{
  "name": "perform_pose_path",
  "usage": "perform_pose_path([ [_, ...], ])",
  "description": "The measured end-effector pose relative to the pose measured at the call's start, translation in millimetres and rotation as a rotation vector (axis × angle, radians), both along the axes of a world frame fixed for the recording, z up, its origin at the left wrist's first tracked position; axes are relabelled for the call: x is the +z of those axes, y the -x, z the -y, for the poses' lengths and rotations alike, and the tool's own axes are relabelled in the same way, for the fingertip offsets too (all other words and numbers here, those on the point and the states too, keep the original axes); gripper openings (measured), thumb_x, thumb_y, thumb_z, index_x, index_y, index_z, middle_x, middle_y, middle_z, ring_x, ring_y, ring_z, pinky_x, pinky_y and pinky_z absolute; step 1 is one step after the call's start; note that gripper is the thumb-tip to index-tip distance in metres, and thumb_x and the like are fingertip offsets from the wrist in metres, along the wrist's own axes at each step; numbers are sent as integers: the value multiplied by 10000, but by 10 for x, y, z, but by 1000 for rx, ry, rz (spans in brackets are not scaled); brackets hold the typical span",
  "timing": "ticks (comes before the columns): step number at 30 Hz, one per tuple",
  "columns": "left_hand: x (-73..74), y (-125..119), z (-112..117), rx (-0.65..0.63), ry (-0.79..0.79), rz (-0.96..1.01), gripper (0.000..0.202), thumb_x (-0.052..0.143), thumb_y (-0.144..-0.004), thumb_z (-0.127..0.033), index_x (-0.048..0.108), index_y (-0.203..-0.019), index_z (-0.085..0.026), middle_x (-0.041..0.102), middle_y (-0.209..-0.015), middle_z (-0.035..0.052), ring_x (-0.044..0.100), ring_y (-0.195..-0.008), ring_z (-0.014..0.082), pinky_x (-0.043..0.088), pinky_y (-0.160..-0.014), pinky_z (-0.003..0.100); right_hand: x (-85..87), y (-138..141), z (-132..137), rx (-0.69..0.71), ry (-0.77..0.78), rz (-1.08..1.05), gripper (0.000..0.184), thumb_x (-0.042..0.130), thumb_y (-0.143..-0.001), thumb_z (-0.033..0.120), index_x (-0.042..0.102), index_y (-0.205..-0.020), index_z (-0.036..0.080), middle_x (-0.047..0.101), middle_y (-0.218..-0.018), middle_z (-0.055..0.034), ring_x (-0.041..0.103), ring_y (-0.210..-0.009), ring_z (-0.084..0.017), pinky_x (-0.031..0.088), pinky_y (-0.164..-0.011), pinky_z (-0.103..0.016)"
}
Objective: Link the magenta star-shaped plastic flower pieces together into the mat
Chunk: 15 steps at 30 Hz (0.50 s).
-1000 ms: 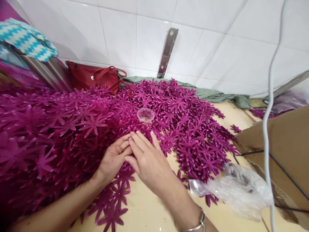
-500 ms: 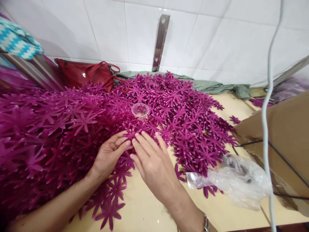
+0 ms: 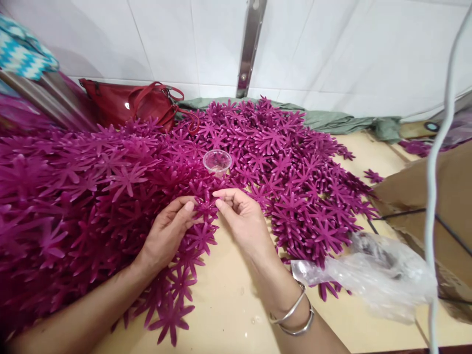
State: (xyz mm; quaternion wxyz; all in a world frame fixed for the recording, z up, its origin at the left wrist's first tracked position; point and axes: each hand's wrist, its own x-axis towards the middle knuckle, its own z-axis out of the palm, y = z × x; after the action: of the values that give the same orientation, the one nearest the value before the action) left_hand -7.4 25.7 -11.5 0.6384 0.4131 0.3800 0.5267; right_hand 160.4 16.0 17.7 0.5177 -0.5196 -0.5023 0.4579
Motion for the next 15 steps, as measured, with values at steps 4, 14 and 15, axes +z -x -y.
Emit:
perform_pose_path([
  [4,-10,20,2,-28,13,-38,217,766,-887,-400,716,-953,-200,624,-777,-38,540,-678,68,471,-659,160,-4,-37,2,16,20,-16,214,708,-882,362,769,-1050,243,700,-832,-5,596,-731,-164,486,-668,-292],
  [14,-2,24,1,-45,56,24,223,788,-867,-387,721,-946,-189,657,-792,-28,572,-682,71,486,-683,171,-70,79,29,-140,-164,120,106,687,-921,300,679,-995,225,672,-901,-21,624,-828,-178,518,-793,-320],
  [15,2,16,0,-25,64,33,230,793,-861,-390,713,-929,-186,641,-769,-36,568,-672,66,494,-684,168,-42,90,55,-171,-236,224,90,673,-939,282,682,-1011,230,678,-954,-36,635,-889,-194,524,-848,-345],
])
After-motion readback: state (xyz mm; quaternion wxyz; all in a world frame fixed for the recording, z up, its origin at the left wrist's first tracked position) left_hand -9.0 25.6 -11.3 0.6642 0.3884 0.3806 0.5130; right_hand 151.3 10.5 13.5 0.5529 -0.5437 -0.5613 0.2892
